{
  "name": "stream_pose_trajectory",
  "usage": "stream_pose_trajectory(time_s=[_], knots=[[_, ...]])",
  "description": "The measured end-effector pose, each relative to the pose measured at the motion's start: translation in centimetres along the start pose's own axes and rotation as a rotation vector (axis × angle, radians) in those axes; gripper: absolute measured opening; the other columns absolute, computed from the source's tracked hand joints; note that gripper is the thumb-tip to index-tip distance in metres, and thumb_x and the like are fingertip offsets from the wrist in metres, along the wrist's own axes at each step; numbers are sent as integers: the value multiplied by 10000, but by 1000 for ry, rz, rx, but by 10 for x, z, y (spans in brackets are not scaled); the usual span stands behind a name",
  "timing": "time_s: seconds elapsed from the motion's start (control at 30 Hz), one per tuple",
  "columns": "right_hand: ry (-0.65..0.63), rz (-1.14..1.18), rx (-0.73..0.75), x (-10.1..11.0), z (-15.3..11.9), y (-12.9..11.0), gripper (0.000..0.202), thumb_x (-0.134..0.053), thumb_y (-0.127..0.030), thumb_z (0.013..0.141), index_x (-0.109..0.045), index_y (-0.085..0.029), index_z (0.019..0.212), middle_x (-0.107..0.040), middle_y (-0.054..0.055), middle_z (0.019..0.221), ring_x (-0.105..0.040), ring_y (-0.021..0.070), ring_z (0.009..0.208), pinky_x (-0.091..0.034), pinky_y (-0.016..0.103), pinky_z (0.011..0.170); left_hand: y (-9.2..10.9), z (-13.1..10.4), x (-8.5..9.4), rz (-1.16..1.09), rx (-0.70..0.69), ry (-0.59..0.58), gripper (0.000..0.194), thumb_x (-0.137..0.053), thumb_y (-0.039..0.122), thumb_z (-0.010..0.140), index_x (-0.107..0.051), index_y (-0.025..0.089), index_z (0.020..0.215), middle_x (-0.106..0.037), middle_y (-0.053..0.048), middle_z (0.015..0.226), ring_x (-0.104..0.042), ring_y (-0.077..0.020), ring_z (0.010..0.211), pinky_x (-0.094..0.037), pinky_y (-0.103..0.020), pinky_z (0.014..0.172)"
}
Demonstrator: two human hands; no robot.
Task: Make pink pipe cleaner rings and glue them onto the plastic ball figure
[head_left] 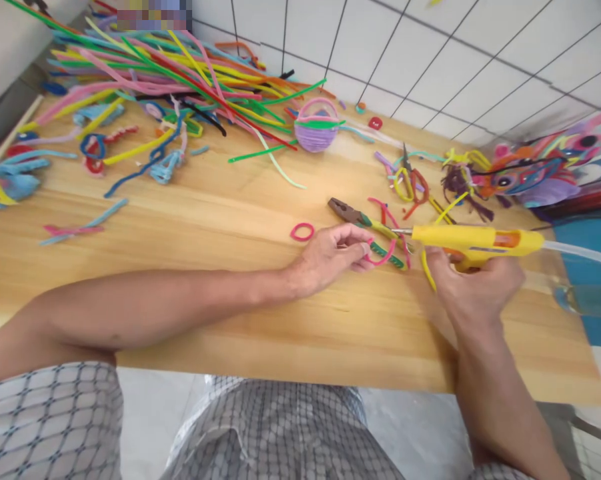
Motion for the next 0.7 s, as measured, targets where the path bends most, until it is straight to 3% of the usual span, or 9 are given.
stream_pose_trajectory(time_s=[0.23,0.33,0.53,0.7], knots=[[23,-134,178,8,-3,-17,366,-657,-567,787,-780,-227,840,-707,55,622,-729,301,617,-560,400,623,2,-3,3,65,12,37,100,-755,122,984,-724,126,1079,-790,-6,857,-789,-110,765,-678,-274,823],[7,-141,245,8,-6,-26,334,-651,-503,809,-803,-227,920,-743,67,693,-754,301,674,-589,396,650,1,-3,4,80,3,30,98,-755,139,991,-735,126,1086,-800,-11,870,-791,-111,770,-682,-288,841],[38,-110,327,10,-9,-38,316,-644,-450,817,-805,-191,900,-645,51,594,-748,314,655,-639,432,699,0,-2,4,93,-24,11,146,-789,172,983,-723,136,1108,-805,-13,903,-795,-113,788,-681,-289,850],[99,-130,385,12,-13,-37,385,-659,-433,837,-819,-141,1030,-776,112,730,-787,328,689,-653,433,687,2,-2,2,70,-31,13,190,-823,169,966,-660,140,1061,-782,-5,852,-787,-104,773,-660,-250,800]])
Point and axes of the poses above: each hand's wrist, its own z-axis towards the middle knuckle, its own x-axis out of the back of the hand, y = z × x, the point moved 9 cm from there along z, towards the middle knuckle
